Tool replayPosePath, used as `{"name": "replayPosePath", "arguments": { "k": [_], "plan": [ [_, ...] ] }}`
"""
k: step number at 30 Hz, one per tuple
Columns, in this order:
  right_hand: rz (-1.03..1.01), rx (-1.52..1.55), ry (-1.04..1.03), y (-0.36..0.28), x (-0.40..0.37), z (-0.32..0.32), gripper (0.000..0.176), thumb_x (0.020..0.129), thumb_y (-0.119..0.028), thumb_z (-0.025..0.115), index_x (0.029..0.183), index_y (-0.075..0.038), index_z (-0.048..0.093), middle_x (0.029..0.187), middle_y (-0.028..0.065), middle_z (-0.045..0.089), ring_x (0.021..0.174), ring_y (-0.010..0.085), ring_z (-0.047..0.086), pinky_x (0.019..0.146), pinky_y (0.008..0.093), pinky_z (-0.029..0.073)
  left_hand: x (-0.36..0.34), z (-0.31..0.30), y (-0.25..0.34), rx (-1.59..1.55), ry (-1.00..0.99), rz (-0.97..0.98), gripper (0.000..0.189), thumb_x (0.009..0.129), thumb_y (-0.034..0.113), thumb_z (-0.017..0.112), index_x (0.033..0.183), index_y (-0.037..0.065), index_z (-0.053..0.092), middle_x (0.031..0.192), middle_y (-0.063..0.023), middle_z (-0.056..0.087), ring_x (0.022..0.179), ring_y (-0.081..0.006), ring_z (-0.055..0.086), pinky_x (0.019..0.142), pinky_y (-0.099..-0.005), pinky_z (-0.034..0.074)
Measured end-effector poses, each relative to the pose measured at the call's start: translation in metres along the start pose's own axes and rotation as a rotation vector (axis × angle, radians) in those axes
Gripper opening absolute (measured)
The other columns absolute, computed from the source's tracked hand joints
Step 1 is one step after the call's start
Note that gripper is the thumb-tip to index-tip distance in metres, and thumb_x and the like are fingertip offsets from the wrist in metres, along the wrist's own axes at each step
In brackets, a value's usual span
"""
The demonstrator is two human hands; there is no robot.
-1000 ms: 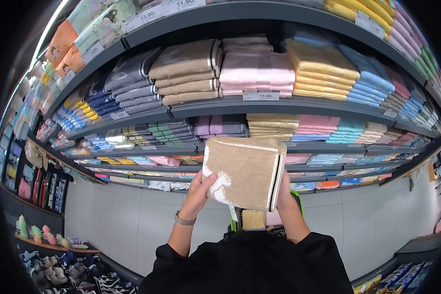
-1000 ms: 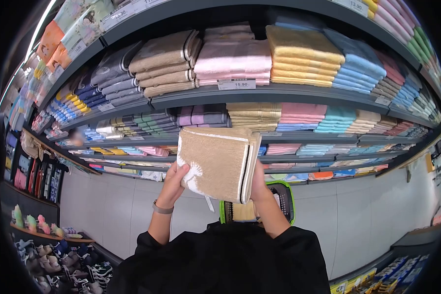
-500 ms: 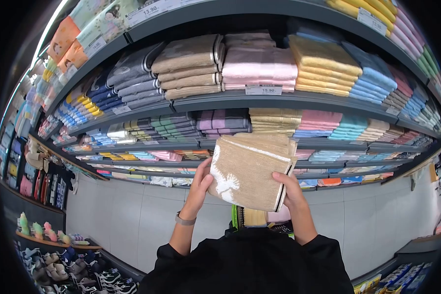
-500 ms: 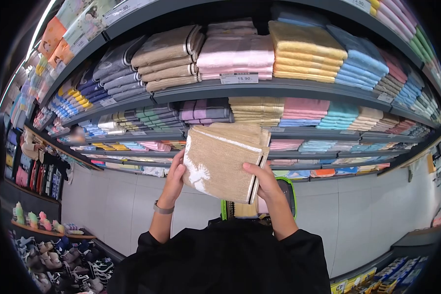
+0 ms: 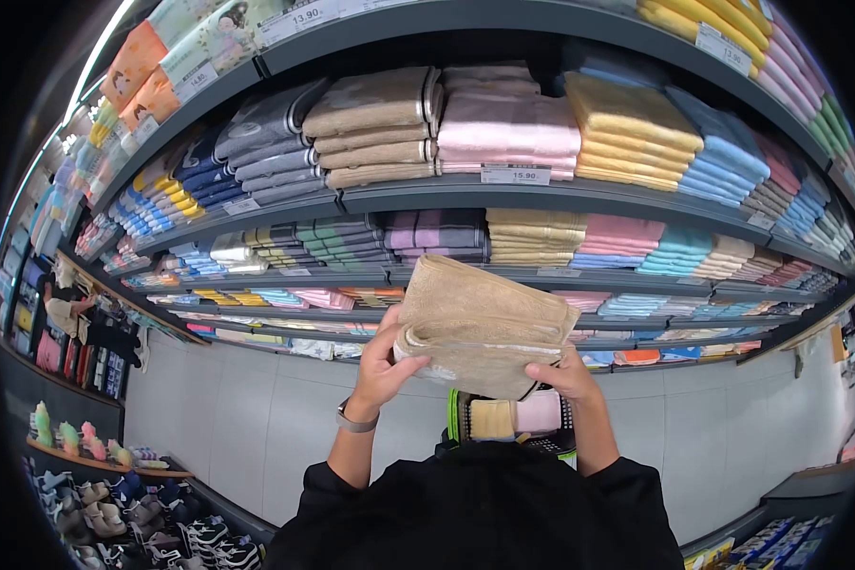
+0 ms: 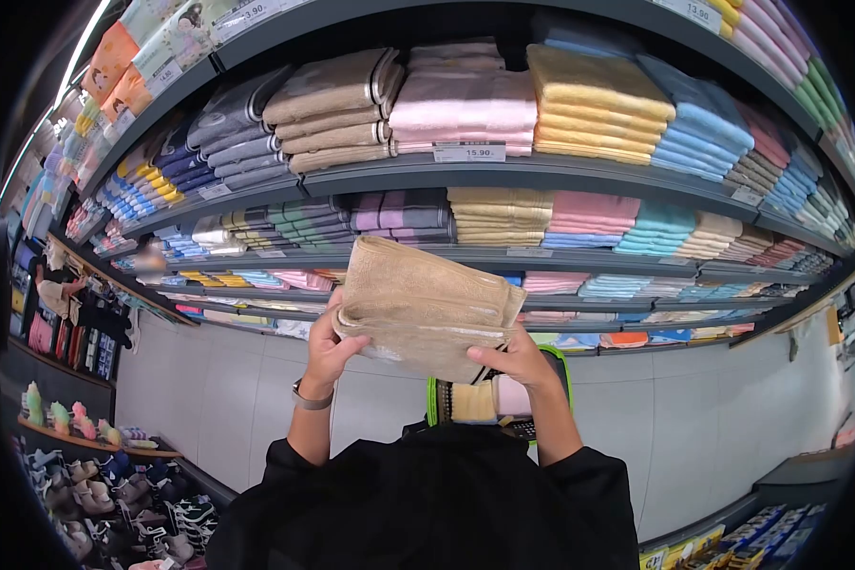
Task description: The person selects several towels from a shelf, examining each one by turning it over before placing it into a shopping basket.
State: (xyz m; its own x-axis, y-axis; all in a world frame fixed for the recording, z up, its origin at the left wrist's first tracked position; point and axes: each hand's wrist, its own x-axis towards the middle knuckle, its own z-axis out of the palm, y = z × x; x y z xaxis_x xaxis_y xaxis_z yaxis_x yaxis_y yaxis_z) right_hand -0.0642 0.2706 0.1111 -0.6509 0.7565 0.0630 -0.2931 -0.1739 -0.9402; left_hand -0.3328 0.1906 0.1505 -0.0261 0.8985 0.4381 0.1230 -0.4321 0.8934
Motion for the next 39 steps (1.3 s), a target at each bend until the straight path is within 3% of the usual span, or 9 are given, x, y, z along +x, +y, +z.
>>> {"name": "replayPosePath", "arguments": {
  "k": [7, 11, 17, 19, 28, 32, 34, 37, 39],
  "plan": [
    [-0.195, 0.064, -0.026, -0.006, 0.001, 0.018, 0.070, 0.073, -0.008, 0.070, 0.132, 0.002, 0.033, 0.125, 0.0089, 0.046, 0.116, 0.0179, 0.042, 0.099, 0.0332, 0.032, 0.004, 0.022, 0.004, 0.024, 0.210, -0.118, 0.025, 0.079, 0.000, 0.056, 0.103, -0.006, 0.055, 0.101, -0.0093, 0.054, 0.092, -0.0164, 0.051, 0.083, -0.0265, 0.039],
    [-0.049, -0.032, -0.138, -0.006, -0.003, 0.021, 0.072, 0.073, -0.007, 0.070, 0.134, 0.002, 0.031, 0.127, 0.0089, 0.046, 0.118, 0.0182, 0.041, 0.100, 0.0335, 0.031, 0.006, 0.026, 0.000, 0.177, 0.288, -0.128, 0.023, 0.084, 0.004, 0.055, 0.104, -0.006, 0.054, 0.093, -0.0061, 0.057, 0.082, -0.0125, 0.052, 0.076, -0.0243, 0.042],
    [0.053, 0.116, 0.166, 0.005, 0.006, 0.025, 0.064, 0.076, -0.003, 0.064, 0.131, 0.002, 0.034, 0.121, 0.0120, 0.050, 0.110, 0.0194, 0.049, 0.095, 0.0327, 0.038, 0.014, 0.023, -0.008, 0.183, 0.247, -0.188, 0.029, 0.087, 0.006, 0.052, 0.115, -0.002, 0.048, 0.099, -0.0075, 0.058, 0.088, -0.0126, 0.053, 0.079, -0.0242, 0.041],
    [0.083, 0.468, 0.368, 0.003, 0.010, 0.020, 0.056, 0.074, -0.007, 0.061, 0.125, 0.002, 0.041, 0.116, 0.0156, 0.054, 0.103, 0.0242, 0.055, 0.091, 0.0357, 0.043, 0.015, 0.019, -0.001, 0.063, 0.228, -0.214, 0.031, 0.089, 0.009, 0.050, 0.118, -0.002, 0.046, 0.100, -0.0084, 0.057, 0.090, -0.0130, 0.053, 0.080, -0.0247, 0.041],
    [0.047, 0.859, 0.306, -0.019, 0.016, 0.011, 0.053, 0.080, -0.026, 0.050, 0.125, 0.001, 0.042, 0.114, 0.0190, 0.055, 0.100, 0.0308, 0.057, 0.087, 0.0417, 0.046, -0.013, 0.021, -0.009, -0.357, 0.030, -0.248, 0.054, 0.094, 0.042, 0.036, 0.124, -0.003, 0.040, 0.101, -0.0116, 0.056, 0.085, -0.0159, 0.056, 0.075, -0.0279, 0.044],
    [0.031, 0.892, 0.258, -0.020, 0.020, 0.017, 0.054, 0.081, -0.027, 0.049, 0.126, 0.001, 0.041, 0.117, 0.0187, 0.054, 0.101, 0.0300, 0.057, 0.088, 0.0417, 0.046, -0.022, 0.009, -0.003, -0.290, -0.155, -0.293, 0.054, 0.094, 0.041, 0.036, 0.125, -0.004, 0.039, 0.099, -0.0120, 0.056, 0.081, -0.0161, 0.056, 0.069, -0.0268, 0.045],
    [0.023, 0.887, 0.246, -0.021, 0.021, 0.019, 0.054, 0.081, -0.027, 0.049, 0.126, 0.001, 0.041, 0.117, 0.0183, 0.053, 0.101, 0.0295, 0.056, 0.089, 0.0416, 0.045, -0.025, 0.006, 0.004, -0.223, -0.188, -0.558, 0.059, 0.092, 0.044, 0.039, 0.127, -0.004, 0.037, 0.103, -0.0130, 0.056, 0.085, -0.0181, 0.057, 0.067, -0.0262, 0.046],
    [0.053, 0.856, 0.309, -0.011, 0.018, 0.017, 0.053, 0.081, -0.026, 0.050, 0.125, 0.002, 0.041, 0.117, 0.0179, 0.054, 0.103, 0.0296, 0.055, 0.091, 0.0411, 0.044, -0.033, 0.021, -0.006, -0.558, -0.120, -0.383, 0.064, 0.089, 0.045, 0.046, 0.128, -0.004, 0.035, 0.113, -0.0125, 0.053, 0.098, -0.0192, 0.055, 0.078, -0.0274, 0.046],
    [0.060, 0.738, 0.292, -0.003, 0.016, 0.014, 0.052, 0.080, -0.021, 0.054, 0.125, 0.002, 0.040, 0.117, 0.0170, 0.053, 0.105, 0.0291, 0.054, 0.092, 0.0402, 0.043, -0.034, 0.030, -0.011, -0.521, -0.006, -0.323, 0.064, 0.087, 0.042, 0.052, 0.129, -0.003, 0.035, 0.117, -0.0117, 0.052, 0.104, -0.0194, 0.053, 0.084, -0.0282, 0.044]
  ]
}}
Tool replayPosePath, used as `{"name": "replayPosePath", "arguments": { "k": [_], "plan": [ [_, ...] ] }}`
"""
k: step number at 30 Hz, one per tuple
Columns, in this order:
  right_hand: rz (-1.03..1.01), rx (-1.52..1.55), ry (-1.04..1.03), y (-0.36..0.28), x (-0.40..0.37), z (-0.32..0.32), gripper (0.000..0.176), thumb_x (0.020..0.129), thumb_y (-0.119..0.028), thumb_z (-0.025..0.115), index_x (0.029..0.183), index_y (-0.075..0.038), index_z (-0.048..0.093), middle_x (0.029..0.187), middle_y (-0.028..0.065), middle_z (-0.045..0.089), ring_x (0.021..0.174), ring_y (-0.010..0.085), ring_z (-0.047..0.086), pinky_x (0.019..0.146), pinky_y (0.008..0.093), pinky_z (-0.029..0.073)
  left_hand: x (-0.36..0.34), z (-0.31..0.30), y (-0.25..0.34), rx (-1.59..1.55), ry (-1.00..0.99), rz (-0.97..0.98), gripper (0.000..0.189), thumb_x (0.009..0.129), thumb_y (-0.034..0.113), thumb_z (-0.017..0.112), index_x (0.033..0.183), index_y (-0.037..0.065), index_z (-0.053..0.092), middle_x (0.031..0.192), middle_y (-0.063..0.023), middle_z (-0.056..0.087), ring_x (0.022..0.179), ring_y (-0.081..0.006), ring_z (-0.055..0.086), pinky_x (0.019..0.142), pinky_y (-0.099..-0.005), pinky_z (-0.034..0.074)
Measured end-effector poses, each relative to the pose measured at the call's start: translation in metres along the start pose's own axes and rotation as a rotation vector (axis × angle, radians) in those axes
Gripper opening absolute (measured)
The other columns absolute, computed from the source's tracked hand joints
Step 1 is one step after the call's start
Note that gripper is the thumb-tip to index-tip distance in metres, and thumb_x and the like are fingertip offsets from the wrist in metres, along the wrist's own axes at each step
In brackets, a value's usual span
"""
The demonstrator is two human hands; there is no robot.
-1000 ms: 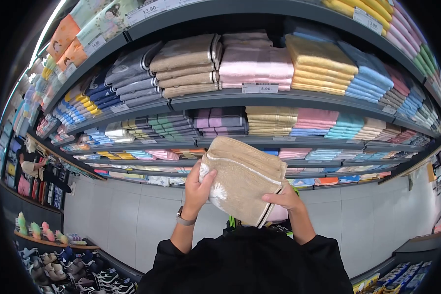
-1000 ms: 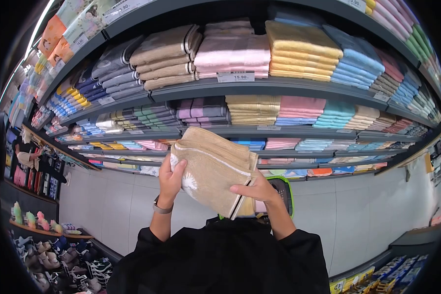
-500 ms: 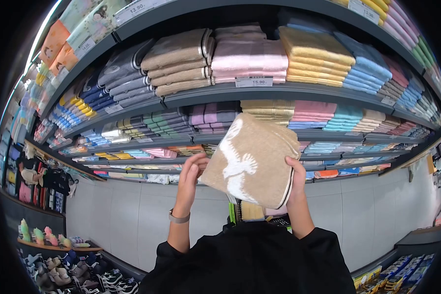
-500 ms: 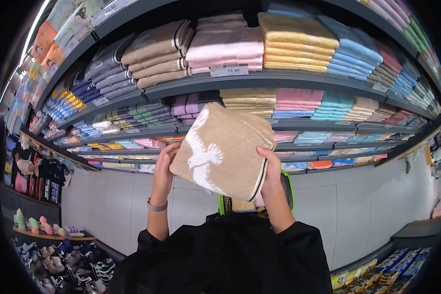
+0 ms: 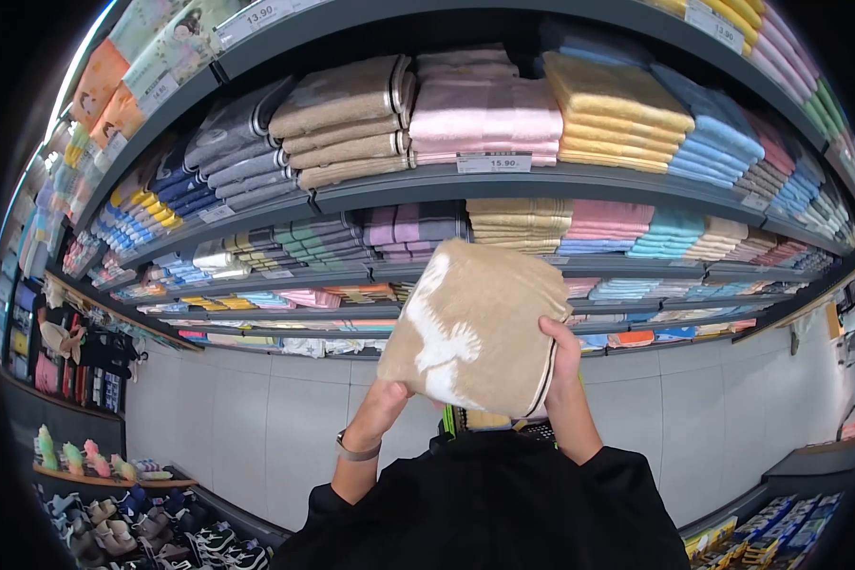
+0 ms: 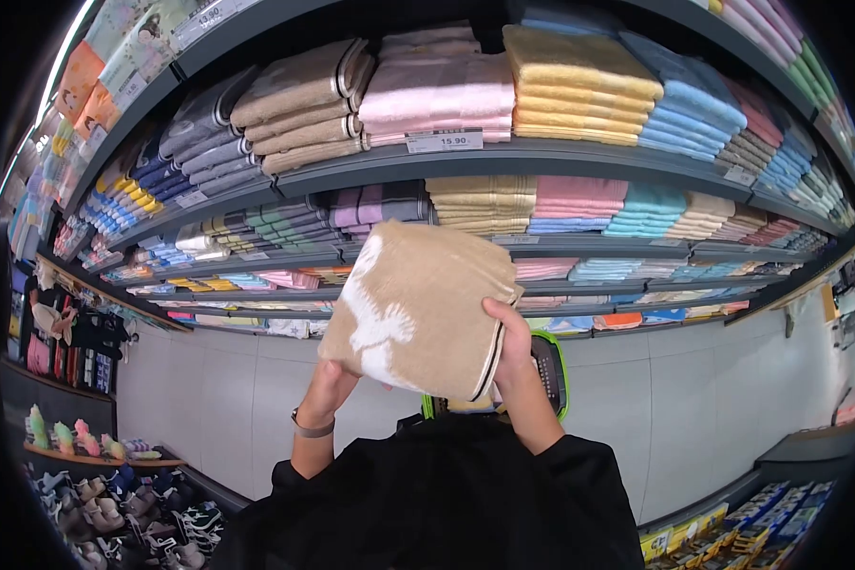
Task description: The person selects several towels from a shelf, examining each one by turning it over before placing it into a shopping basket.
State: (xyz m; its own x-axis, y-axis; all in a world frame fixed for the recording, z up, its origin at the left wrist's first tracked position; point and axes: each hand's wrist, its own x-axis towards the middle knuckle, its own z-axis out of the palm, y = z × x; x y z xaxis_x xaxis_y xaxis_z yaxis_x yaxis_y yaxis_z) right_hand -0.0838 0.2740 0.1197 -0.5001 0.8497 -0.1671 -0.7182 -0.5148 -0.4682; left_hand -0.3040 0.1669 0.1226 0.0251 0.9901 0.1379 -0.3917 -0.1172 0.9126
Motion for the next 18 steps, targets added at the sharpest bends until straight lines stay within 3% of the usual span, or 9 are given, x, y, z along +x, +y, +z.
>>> {"name": "replayPosePath", "arguments": {
  "k": [1, 4, 6, 10, 12, 15, 18],
  "plan": [
    [0.004, -0.002, -0.001, 0.003, 0.001, -0.004, 0.052, 0.080, -0.021, 0.054, 0.125, 0.002, 0.040, 0.117, 0.0170, 0.053, 0.105, 0.0291, 0.054, 0.092, 0.0402, 0.043, 0.001, 0.001, -0.003, 0.023, 0.097, 0.089, 0.065, 0.085, 0.038, 0.057, 0.129, -0.003, 0.035, 0.121, -0.0108, 0.050, 0.110, -0.0195, 0.050, 0.090, -0.0290, 0.041],
    [-0.040, -0.168, 0.006, 0.009, 0.003, -0.006, 0.056, 0.079, -0.019, 0.058, 0.127, 0.002, 0.039, 0.119, 0.0167, 0.053, 0.106, 0.0272, 0.054, 0.092, 0.0373, 0.043, 0.004, -0.006, -0.001, 0.092, 0.159, 0.105, 0.064, 0.080, 0.027, 0.065, 0.129, -0.003, 0.036, 0.123, -0.0092, 0.049, 0.113, -0.0188, 0.047, 0.095, -0.0300, 0.037],
    [-0.125, -0.297, -0.011, 0.010, 0.001, -0.003, 0.062, 0.076, -0.021, 0.063, 0.127, 0.003, 0.038, 0.122, 0.0155, 0.051, 0.109, 0.0244, 0.052, 0.093, 0.0356, 0.042, 0.008, 0.001, 0.005, 0.043, 0.229, 0.113, 0.063, 0.078, 0.023, 0.066, 0.128, -0.003, 0.037, 0.122, -0.0095, 0.049, 0.112, -0.0187, 0.047, 0.094, -0.0297, 0.037],
    [-0.069, -0.321, -0.148, 0.007, -0.003, -0.025, 0.069, 0.075, -0.020, 0.068, 0.130, 0.003, 0.033, 0.123, 0.0147, 0.049, 0.113, 0.0241, 0.049, 0.096, 0.0356, 0.039, 0.013, -0.012, 0.009, 0.037, 0.339, 0.187, 0.057, 0.077, 0.014, 0.064, 0.125, -0.005, 0.040, 0.119, -0.0102, 0.051, 0.108, -0.0176, 0.050, 0.092, -0.0293, 0.039],
    [0.039, -0.234, -0.393, -0.001, -0.005, -0.031, 0.078, 0.075, -0.032, 0.068, 0.132, 0.004, 0.030, 0.127, 0.0151, 0.046, 0.115, 0.0241, 0.048, 0.096, 0.0339, 0.038, 0.012, -0.022, 0.014, 0.051, 0.336, 0.167, 0.055, 0.077, 0.013, 0.064, 0.123, -0.005, 0.041, 0.117, -0.0102, 0.053, 0.106, -0.0171, 0.051, 0.091, -0.0293, 0.040],
    [0.165, -0.228, -0.560, -0.013, 0.000, -0.025, 0.086, 0.075, -0.042, 0.067, 0.134, 0.005, 0.027, 0.131, 0.0148, 0.042, 0.118, 0.0234, 0.044, 0.097, 0.0325, 0.036, 0.012, -0.028, 0.023, 0.117, 0.270, 0.131, 0.052, 0.076, 0.009, 0.064, 0.121, -0.005, 0.043, 0.113, -0.0100, 0.054, 0.103, -0.0163, 0.053, 0.090, -0.0293, 0.041],
    [0.175, -0.489, -0.503, -0.005, 0.004, -0.028, 0.090, 0.075, -0.048, 0.066, 0.135, 0.006, 0.025, 0.131, 0.0143, 0.042, 0.121, 0.0221, 0.040, 0.099, 0.0321, 0.033, 0.017, -0.020, 0.029, 0.242, 0.189, 0.080, 0.049, 0.076, 0.006, 0.064, 0.120, -0.004, 0.045, 0.111, -0.0098, 0.056, 0.101, -0.0157, 0.053, 0.089, -0.0291, 0.041]
  ]
}}
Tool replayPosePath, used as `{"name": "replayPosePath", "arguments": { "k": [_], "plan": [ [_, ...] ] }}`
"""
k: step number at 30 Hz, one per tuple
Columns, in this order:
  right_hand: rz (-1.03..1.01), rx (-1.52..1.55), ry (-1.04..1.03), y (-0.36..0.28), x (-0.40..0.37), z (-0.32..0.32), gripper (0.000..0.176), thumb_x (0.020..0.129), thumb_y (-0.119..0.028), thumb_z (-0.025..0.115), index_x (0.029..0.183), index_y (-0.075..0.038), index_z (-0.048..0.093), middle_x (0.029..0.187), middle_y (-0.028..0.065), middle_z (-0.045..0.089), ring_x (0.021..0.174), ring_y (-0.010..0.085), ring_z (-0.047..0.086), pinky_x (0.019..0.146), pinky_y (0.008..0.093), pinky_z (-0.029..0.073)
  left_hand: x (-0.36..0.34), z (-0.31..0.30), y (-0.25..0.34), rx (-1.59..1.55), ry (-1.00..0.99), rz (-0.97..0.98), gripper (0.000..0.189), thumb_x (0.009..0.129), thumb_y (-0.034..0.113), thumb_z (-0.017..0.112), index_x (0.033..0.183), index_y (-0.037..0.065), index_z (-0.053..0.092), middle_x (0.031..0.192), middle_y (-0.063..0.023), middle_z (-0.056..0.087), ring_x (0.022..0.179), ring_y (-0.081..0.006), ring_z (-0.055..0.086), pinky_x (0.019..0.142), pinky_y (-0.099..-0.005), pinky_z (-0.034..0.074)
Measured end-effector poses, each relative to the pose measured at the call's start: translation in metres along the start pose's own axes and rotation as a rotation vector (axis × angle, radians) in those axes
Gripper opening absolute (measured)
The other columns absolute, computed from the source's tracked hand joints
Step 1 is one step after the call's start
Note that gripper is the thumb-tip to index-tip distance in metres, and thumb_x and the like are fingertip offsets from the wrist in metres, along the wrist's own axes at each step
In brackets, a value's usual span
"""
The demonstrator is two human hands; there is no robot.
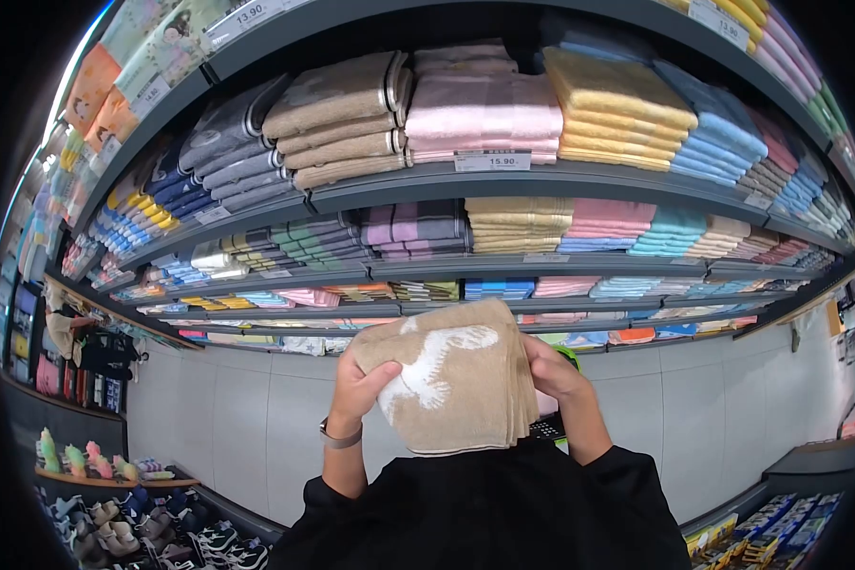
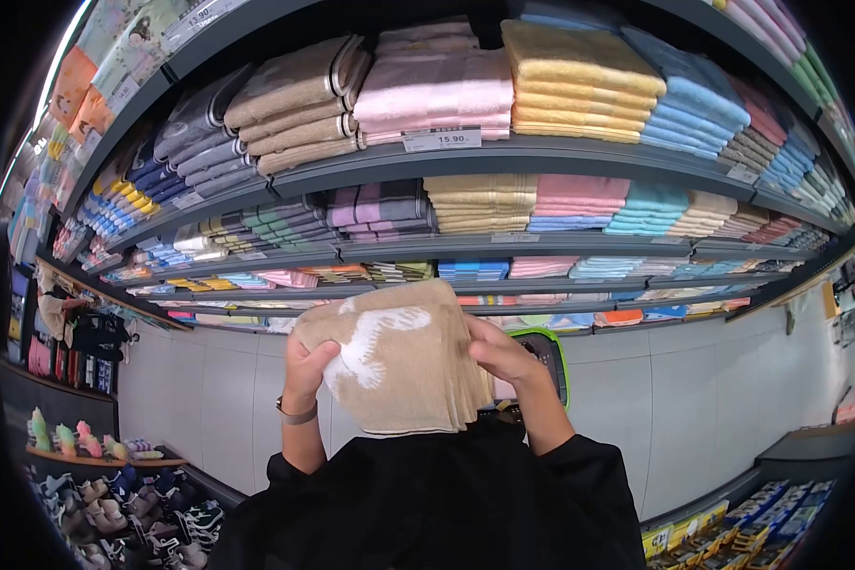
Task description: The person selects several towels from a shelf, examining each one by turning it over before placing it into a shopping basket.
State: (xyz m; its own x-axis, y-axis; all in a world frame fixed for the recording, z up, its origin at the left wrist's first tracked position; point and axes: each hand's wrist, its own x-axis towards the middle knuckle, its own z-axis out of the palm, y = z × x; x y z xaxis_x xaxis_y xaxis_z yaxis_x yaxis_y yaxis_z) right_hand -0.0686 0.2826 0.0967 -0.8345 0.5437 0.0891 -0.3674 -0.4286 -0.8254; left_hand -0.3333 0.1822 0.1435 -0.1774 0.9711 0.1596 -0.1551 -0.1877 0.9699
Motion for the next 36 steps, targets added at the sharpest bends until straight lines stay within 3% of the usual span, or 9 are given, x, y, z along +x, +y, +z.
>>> {"name": "replayPosePath", "arguments": {
  "k": [2, 4, 10, 17, 19, 23, 28, 32, 36],
  "plan": [
    [0.097, -0.078, 0.002, 0.004, 0.000, 0.003, 0.087, 0.074, -0.042, 0.069, 0.134, 0.004, 0.027, 0.130, 0.0135, 0.042, 0.122, 0.0200, 0.037, 0.100, 0.0327, 0.030, 0.005, 0.008, 0.003, 0.075, -0.024, -0.020, 0.047, 0.076, 0.005, 0.064, 0.119, -0.004, 0.045, 0.109, -0.0096, 0.056, 0.100, -0.0154, 0.054, 0.088, -0.0289, 0.041],
    [0.043, -0.306, 0.194, -0.009, 0.007, 0.039, 0.070, 0.077, -0.026, 0.070, 0.131, 0.002, 0.035, 0.124, 0.0114, 0.047, 0.115, 0.0180, 0.044, 0.097, 0.0317, 0.035, 0.008, 0.014, 0.003, 0.117, 0.042, -0.160, 0.048, 0.077, 0.003, 0.063, 0.120, -0.003, 0.044, 0.113, -0.0096, 0.055, 0.103, -0.0148, 0.052, 0.089, -0.0287, 0.041],
    [-0.123, -0.067, 0.471, 0.016, 0.012, 0.029, 0.047, 0.081, -0.007, 0.062, 0.122, 0.001, 0.041, 0.115, 0.0091, 0.053, 0.104, 0.0162, 0.052, 0.088, 0.0300, 0.043, 0.000, 0.012, -0.029, -0.141, -0.021, -0.033, 0.055, 0.077, 0.007, 0.065, 0.125, -0.002, 0.039, 0.120, -0.0096, 0.050, 0.109, -0.0148, 0.048, 0.092, -0.0286, 0.038],
    [-0.165, 0.127, 0.546, 0.022, 0.011, 0.042, 0.046, 0.082, -0.007, 0.062, 0.122, 0.000, 0.042, 0.112, 0.0070, 0.055, 0.101, 0.0134, 0.053, 0.085, 0.0280, 0.044, 0.002, 0.025, -0.032, -0.042, 0.001, -0.145, 0.050, 0.080, 0.005, 0.062, 0.124, -0.003, 0.039, 0.117, -0.0099, 0.051, 0.106, -0.0152, 0.050, 0.090, -0.0279, 0.040],
    [-0.183, 0.004, 0.449, 0.029, 0.012, 0.047, 0.048, 0.081, -0.007, 0.063, 0.123, 0.000, 0.041, 0.114, 0.0074, 0.053, 0.103, 0.0132, 0.052, 0.086, 0.0283, 0.044, 0.007, 0.030, -0.027, 0.242, 0.157, -0.139, 0.047, 0.081, 0.003, 0.061, 0.122, -0.004, 0.040, 0.114, -0.0102, 0.053, 0.102, -0.0151, 0.052, 0.088, -0.0272, 0.041],
    [-0.206, -0.307, 0.412, 0.032, 0.014, 0.052, 0.049, 0.081, -0.006, 0.064, 0.124, 0.000, 0.041, 0.116, 0.0078, 0.053, 0.105, 0.0129, 0.051, 0.087, 0.0288, 0.043, 0.003, 0.029, -0.034, 0.289, 0.238, -0.073, 0.048, 0.079, 0.004, 0.062, 0.121, -0.004, 0.041, 0.112, -0.0102, 0.053, 0.100, -0.0148, 0.053, 0.086, -0.0269, 0.042],
    [-0.129, 0.136, 0.506, 0.027, 0.007, 0.039, 0.044, 0.085, -0.010, 0.058, 0.123, 0.001, 0.041, 0.115, 0.0085, 0.053, 0.104, 0.0149, 0.052, 0.088, 0.0298, 0.043, -0.010, 0.009, -0.041, -0.112, 0.044, -0.067, 0.055, 0.077, 0.005, 0.065, 0.124, -0.003, 0.039, 0.115, -0.0094, 0.052, 0.102, -0.0155, 0.052, 0.087, -0.0274, 0.042],
    [-0.079, 0.233, 0.544, 0.020, 0.004, 0.039, 0.053, 0.085, -0.013, 0.056, 0.130, 0.000, 0.031, 0.123, 0.0133, 0.047, 0.114, 0.0218, 0.047, 0.094, 0.0364, 0.040, -0.018, 0.006, -0.048, -0.055, -0.081, -0.168, 0.054, 0.077, 0.004, 0.065, 0.124, -0.003, 0.040, 0.114, -0.0082, 0.053, 0.102, -0.0159, 0.052, 0.086, -0.0276, 0.042],
    [-0.096, 0.292, 0.540, 0.025, 0.003, 0.038, 0.057, 0.083, -0.012, 0.060, 0.130, 0.000, 0.032, 0.122, 0.0117, 0.048, 0.112, 0.0209, 0.048, 0.093, 0.0346, 0.040, -0.019, 0.023, -0.045, 0.196, 0.071, -0.155, 0.050, 0.077, 0.004, 0.066, 0.121, -0.003, 0.043, 0.110, -0.0072, 0.055, 0.099, -0.0158, 0.053, 0.084, -0.0273, 0.044]
  ]
}}
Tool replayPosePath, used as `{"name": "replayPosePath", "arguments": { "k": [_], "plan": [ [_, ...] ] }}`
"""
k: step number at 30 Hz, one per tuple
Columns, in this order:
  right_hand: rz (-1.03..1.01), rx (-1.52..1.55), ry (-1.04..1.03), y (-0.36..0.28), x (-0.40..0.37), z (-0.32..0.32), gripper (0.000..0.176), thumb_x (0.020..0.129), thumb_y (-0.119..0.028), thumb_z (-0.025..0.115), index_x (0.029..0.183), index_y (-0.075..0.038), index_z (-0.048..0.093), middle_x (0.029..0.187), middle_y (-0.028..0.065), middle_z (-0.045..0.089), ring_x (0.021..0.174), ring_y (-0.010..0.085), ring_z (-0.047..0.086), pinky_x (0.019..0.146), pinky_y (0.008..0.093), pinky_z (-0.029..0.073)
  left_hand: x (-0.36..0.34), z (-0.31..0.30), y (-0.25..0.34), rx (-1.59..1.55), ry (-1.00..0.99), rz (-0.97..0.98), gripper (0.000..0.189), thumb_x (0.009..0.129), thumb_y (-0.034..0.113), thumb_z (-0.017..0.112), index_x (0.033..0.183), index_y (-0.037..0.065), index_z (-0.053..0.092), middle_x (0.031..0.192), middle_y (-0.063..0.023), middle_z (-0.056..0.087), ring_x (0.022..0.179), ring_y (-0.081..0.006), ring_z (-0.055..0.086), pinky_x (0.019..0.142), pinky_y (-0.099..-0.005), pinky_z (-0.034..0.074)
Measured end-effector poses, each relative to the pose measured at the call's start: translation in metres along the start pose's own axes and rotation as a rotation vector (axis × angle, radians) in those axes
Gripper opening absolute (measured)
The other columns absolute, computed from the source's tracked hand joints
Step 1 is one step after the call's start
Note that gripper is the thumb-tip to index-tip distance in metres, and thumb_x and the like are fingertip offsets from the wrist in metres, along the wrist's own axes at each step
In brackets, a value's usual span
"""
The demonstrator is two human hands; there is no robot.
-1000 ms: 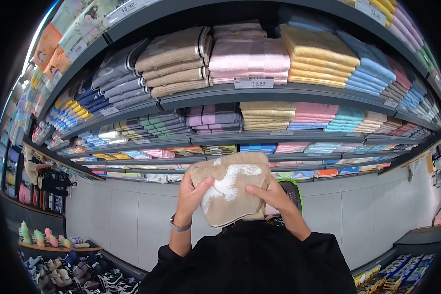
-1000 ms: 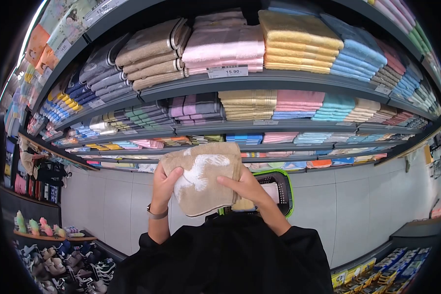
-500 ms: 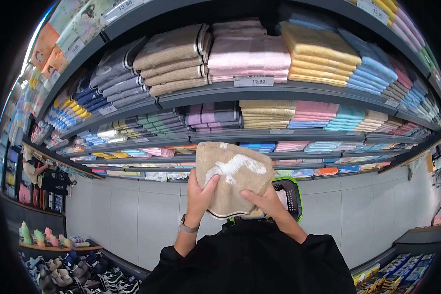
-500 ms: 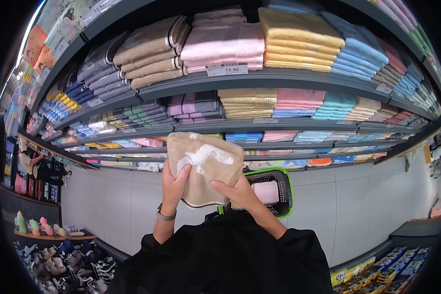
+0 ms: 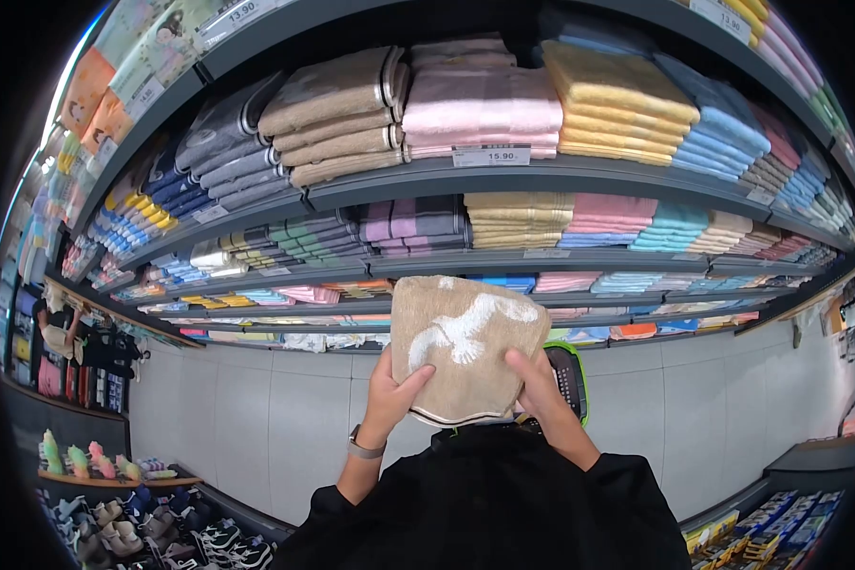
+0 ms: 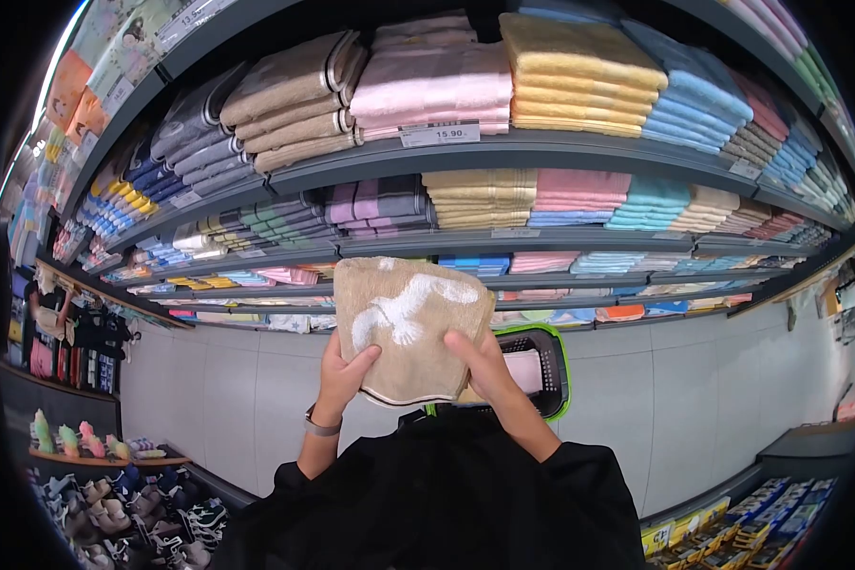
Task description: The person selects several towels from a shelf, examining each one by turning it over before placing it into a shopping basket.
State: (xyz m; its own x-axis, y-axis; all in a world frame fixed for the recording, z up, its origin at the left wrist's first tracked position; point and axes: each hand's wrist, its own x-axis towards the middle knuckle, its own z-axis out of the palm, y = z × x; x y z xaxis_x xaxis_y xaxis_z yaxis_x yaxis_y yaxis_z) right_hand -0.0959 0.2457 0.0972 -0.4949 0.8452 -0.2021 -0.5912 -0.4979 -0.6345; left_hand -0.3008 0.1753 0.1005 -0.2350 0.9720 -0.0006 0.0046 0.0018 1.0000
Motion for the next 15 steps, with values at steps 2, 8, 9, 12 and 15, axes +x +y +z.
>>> {"name": "replayPosePath", "arguments": {
  "k": [2, 8, 9, 12, 15],
  "plan": [
    [-0.127, -0.302, -0.159, -0.003, -0.003, 0.002, 0.050, 0.082, -0.009, 0.062, 0.126, 0.001, 0.039, 0.117, 0.0083, 0.052, 0.108, 0.0148, 0.050, 0.090, 0.0301, 0.042, -0.001, 0.001, -0.002, 0.108, 0.048, 0.067, 0.048, 0.077, 0.004, 0.066, 0.120, -0.003, 0.044, 0.109, -0.0073, 0.056, 0.098, -0.0156, 0.054, 0.083, -0.0272, 0.044],
    [-0.031, -0.366, -0.221, -0.025, -0.006, -0.005, 0.053, 0.081, -0.010, 0.064, 0.127, 0.000, 0.040, 0.119, 0.0078, 0.051, 0.109, 0.0145, 0.048, 0.091, 0.0297, 0.040, 0.007, -0.031, 0.000, 0.171, -0.306, 0.042, 0.060, 0.074, 0.012, 0.070, 0.126, -0.002, 0.041, 0.116, -0.0115, 0.054, 0.108, -0.0184, 0.050, 0.092, -0.0328, 0.039],
    [-0.032, -0.365, -0.220, -0.031, -0.006, -0.005, 0.053, 0.081, -0.010, 0.064, 0.127, 0.000, 0.040, 0.119, 0.0078, 0.051, 0.109, 0.0145, 0.048, 0.091, 0.0297, 0.040, 0.012, -0.032, 0.010, 0.114, -0.248, 0.138, 0.065, 0.073, 0.015, 0.071, 0.127, -0.001, 0.040, 0.120, -0.0125, 0.051, 0.111, -0.0203, 0.048, 0.094, -0.0339, 0.038],
    [0.061, -0.439, -0.250, -0.042, -0.005, -0.006, 0.058, 0.080, -0.009, 0.064, 0.130, 0.001, 0.035, 0.121, 0.0091, 0.049, 0.110, 0.0166, 0.047, 0.093, 0.0306, 0.039, 0.026, -0.036, 0.050, 0.113, -0.271, 0.220, 0.071, 0.070, 0.019, 0.073, 0.130, 0.001, 0.039, 0.125, -0.0134, 0.047, 0.115, -0.0228, 0.047, 0.096, -0.0347, 0.036],
    [0.073, -0.607, -0.332, -0.048, -0.002, -0.008, 0.057, 0.081, -0.015, 0.064, 0.128, 0.001, 0.038, 0.119, 0.0091, 0.051, 0.108, 0.0155, 0.049, 0.091, 0.0294, 0.040, 0.035, -0.026, 0.089, 0.357, -0.457, 0.171, 0.073, 0.069, 0.021, 0.074, 0.130, 0.002, 0.039, 0.128, -0.0129, 0.045, 0.116, -0.0225, 0.046, 0.097, -0.0336, 0.036]
  ]
}}
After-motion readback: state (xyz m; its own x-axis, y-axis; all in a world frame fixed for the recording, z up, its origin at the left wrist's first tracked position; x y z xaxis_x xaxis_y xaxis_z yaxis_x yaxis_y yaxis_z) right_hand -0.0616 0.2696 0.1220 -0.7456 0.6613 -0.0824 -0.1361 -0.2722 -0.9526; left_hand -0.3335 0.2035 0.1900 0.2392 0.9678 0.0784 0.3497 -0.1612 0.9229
